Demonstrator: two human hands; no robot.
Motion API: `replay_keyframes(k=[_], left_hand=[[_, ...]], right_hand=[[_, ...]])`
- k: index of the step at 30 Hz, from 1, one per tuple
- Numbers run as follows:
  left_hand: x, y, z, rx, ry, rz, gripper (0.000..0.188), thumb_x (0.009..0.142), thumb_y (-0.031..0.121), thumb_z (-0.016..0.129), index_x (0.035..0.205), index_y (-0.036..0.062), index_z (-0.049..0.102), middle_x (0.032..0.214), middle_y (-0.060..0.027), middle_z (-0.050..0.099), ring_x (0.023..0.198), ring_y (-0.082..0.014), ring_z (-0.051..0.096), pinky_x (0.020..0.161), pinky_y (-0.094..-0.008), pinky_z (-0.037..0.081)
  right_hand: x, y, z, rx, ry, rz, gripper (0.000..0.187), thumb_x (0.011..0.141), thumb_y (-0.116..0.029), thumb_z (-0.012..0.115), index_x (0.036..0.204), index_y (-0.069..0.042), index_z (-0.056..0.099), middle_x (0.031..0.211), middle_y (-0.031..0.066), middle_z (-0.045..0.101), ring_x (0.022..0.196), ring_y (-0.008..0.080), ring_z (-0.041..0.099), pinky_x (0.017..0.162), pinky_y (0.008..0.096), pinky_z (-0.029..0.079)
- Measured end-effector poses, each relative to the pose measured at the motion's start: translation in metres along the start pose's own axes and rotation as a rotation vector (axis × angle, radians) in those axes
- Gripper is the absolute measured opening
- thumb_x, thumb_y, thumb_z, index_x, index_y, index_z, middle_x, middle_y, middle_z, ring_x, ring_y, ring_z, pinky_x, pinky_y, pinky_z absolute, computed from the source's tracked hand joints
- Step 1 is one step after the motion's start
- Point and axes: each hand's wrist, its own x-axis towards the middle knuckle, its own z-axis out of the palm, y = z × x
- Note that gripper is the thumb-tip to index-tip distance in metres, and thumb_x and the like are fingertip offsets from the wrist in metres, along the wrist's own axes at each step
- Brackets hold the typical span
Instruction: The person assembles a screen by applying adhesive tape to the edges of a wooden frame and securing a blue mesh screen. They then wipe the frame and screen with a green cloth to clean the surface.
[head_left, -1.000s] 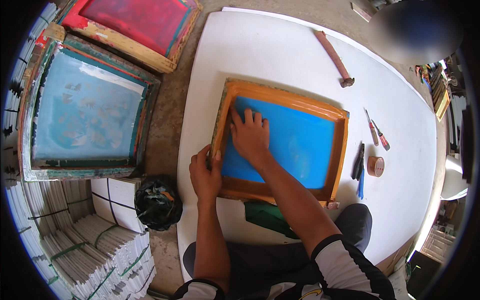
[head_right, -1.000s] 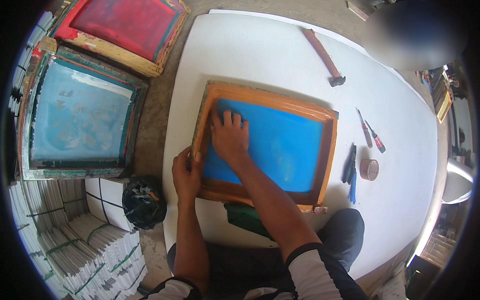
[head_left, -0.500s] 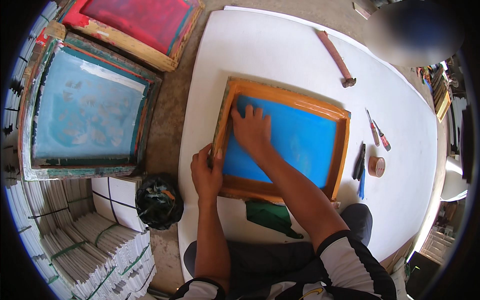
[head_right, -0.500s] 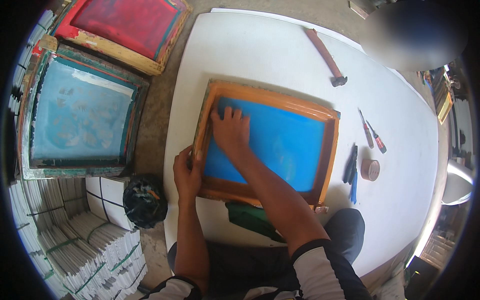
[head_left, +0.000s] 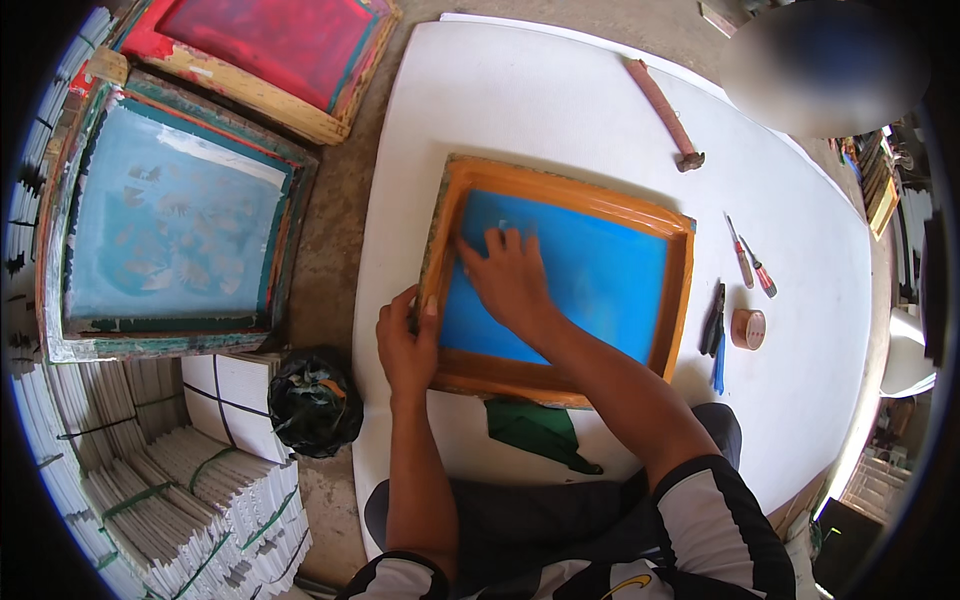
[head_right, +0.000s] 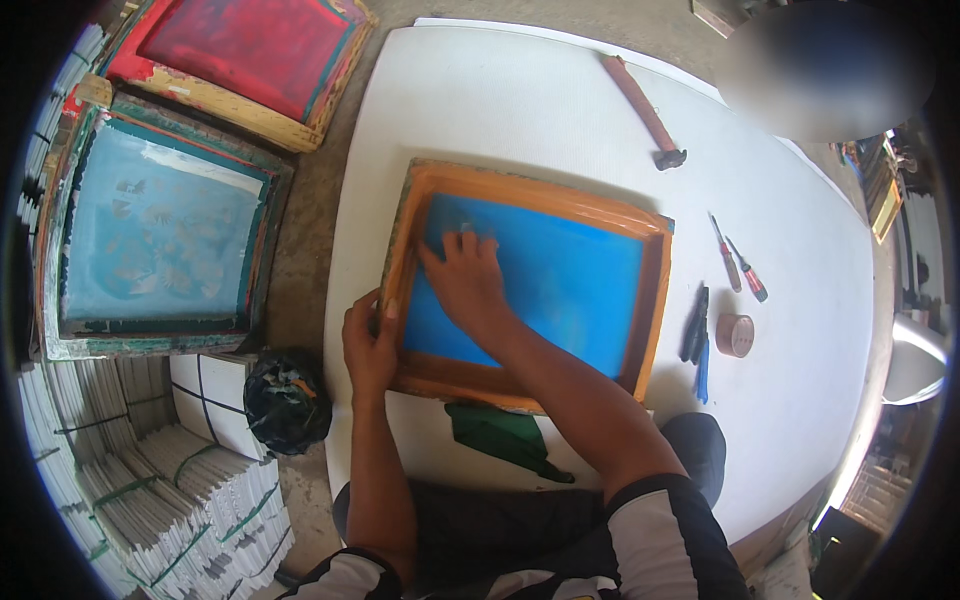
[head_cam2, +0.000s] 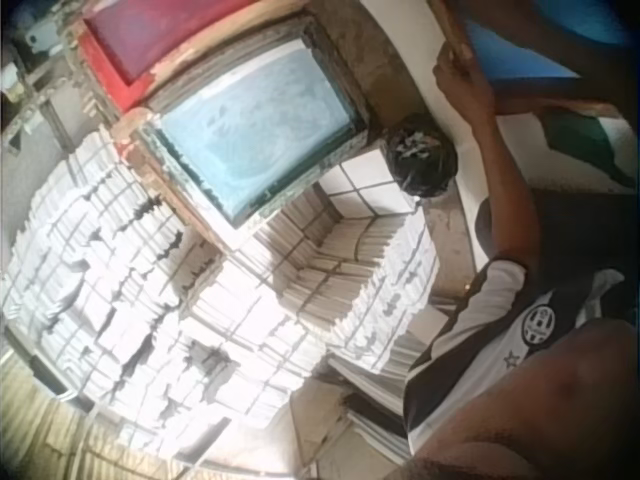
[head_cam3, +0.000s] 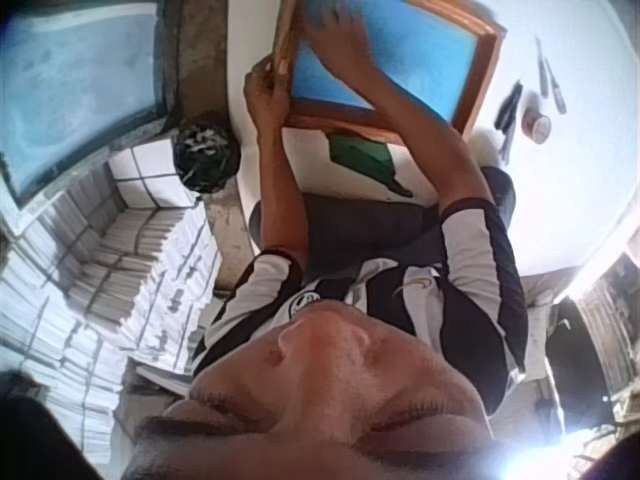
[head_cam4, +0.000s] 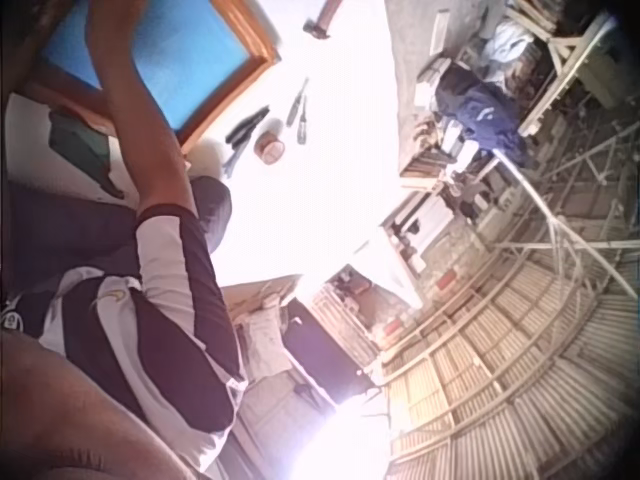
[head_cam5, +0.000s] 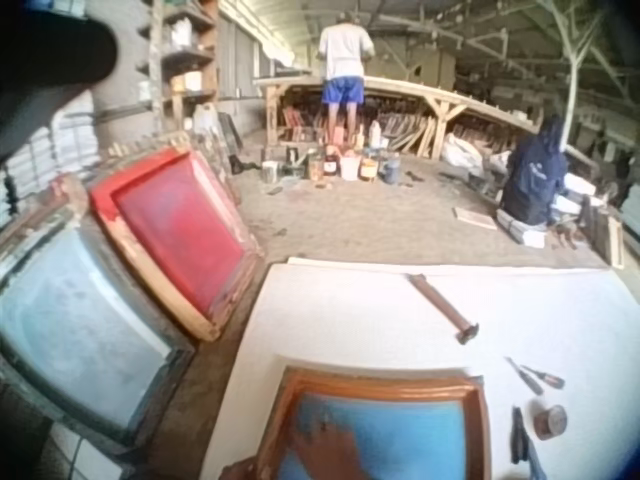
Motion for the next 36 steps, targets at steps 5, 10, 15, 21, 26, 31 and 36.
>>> replay_keyframes(k=[5, 10, 15, 21, 26, 31, 36], left_hand=[[-0.002, -0.005, -0.001, -0.030, 0.017, 0.026, 0.042, 0.099, 0.036, 0.068, 0.133, 0.0100, 0.066, 0.106, -0.0144, 0.062, 0.100, -0.0298, 0.059, 0.086, -0.0405, 0.049], [0.001, -0.008, 0.000, -0.052, -0.008, -0.003, 0.045, 0.100, 0.038, 0.067, 0.133, 0.0086, 0.066, 0.105, -0.0147, 0.062, 0.099, -0.0291, 0.059, 0.087, -0.0399, 0.048], [0.001, -0.005, -0.002, -0.065, -0.023, -0.022, 0.047, 0.100, 0.040, 0.067, 0.134, 0.0081, 0.066, 0.105, -0.0146, 0.062, 0.098, -0.0283, 0.058, 0.087, -0.0395, 0.048], [0.002, -0.010, -0.001, -0.079, -0.007, -0.033, 0.047, 0.099, 0.041, 0.068, 0.133, 0.0088, 0.067, 0.105, -0.0147, 0.062, 0.099, -0.0289, 0.059, 0.088, -0.0398, 0.048], [0.002, -0.012, -0.002, -0.077, -0.030, -0.054, 0.045, 0.098, 0.040, 0.069, 0.133, 0.0105, 0.067, 0.107, -0.0150, 0.062, 0.103, -0.0296, 0.060, 0.089, -0.0407, 0.049], [0.003, -0.008, 0.001, -0.101, -0.033, -0.061, 0.044, 0.097, 0.038, 0.070, 0.132, 0.0110, 0.067, 0.109, -0.0141, 0.062, 0.103, -0.0294, 0.059, 0.088, -0.0408, 0.049], [0.000, -0.004, 0.000, -0.059, -0.010, -0.039, 0.043, 0.099, 0.036, 0.068, 0.134, 0.0114, 0.066, 0.109, -0.0132, 0.061, 0.103, -0.0288, 0.058, 0.087, -0.0400, 0.049]], right_hand=[[-0.080, -0.018, -0.039, 0.261, 0.036, -0.083, 0.042, 0.091, -0.035, 0.071, 0.128, -0.014, 0.067, 0.100, 0.0102, 0.061, 0.094, 0.0290, 0.059, 0.082, 0.0442, 0.049], [-0.191, -0.041, -0.075, 0.276, -0.070, -0.266, 0.035, 0.083, -0.034, 0.075, 0.109, -0.011, 0.071, 0.091, 0.0040, 0.060, 0.084, 0.0228, 0.062, 0.066, 0.0353, 0.050], [-0.227, -0.038, -0.049, 0.419, -0.190, -0.274, 0.025, 0.085, -0.016, 0.072, 0.108, -0.008, 0.070, 0.087, 0.0062, 0.061, 0.078, 0.0230, 0.065, 0.065, 0.0352, 0.053], [-0.131, -0.036, -0.067, 0.869, 0.113, 0.181, 0.016, 0.091, -0.003, 0.069, 0.107, -0.001, 0.069, 0.094, 0.0147, 0.069, 0.082, 0.0321, 0.069, 0.075, 0.0385, 0.056], [-0.003, -0.028, -0.016, 1.147, 0.300, 0.654, 0.020, 0.098, -0.012, 0.065, 0.115, -0.002, 0.065, 0.104, 0.0198, 0.070, 0.094, 0.0393, 0.069, 0.082, 0.0441, 0.055], [0.041, -0.024, 0.041, 0.552, 0.387, 0.446, 0.024, 0.091, -0.012, 0.067, 0.114, -0.005, 0.068, 0.106, 0.0110, 0.067, 0.097, 0.0326, 0.062, 0.086, 0.0461, 0.049], [0.031, -0.023, 0.045, 0.176, 0.296, 0.315, 0.029, 0.088, -0.020, 0.067, 0.115, -0.009, 0.069, 0.114, 0.0068, 0.060, 0.106, 0.0307, 0.054, 0.088, 0.0471, 0.042]])
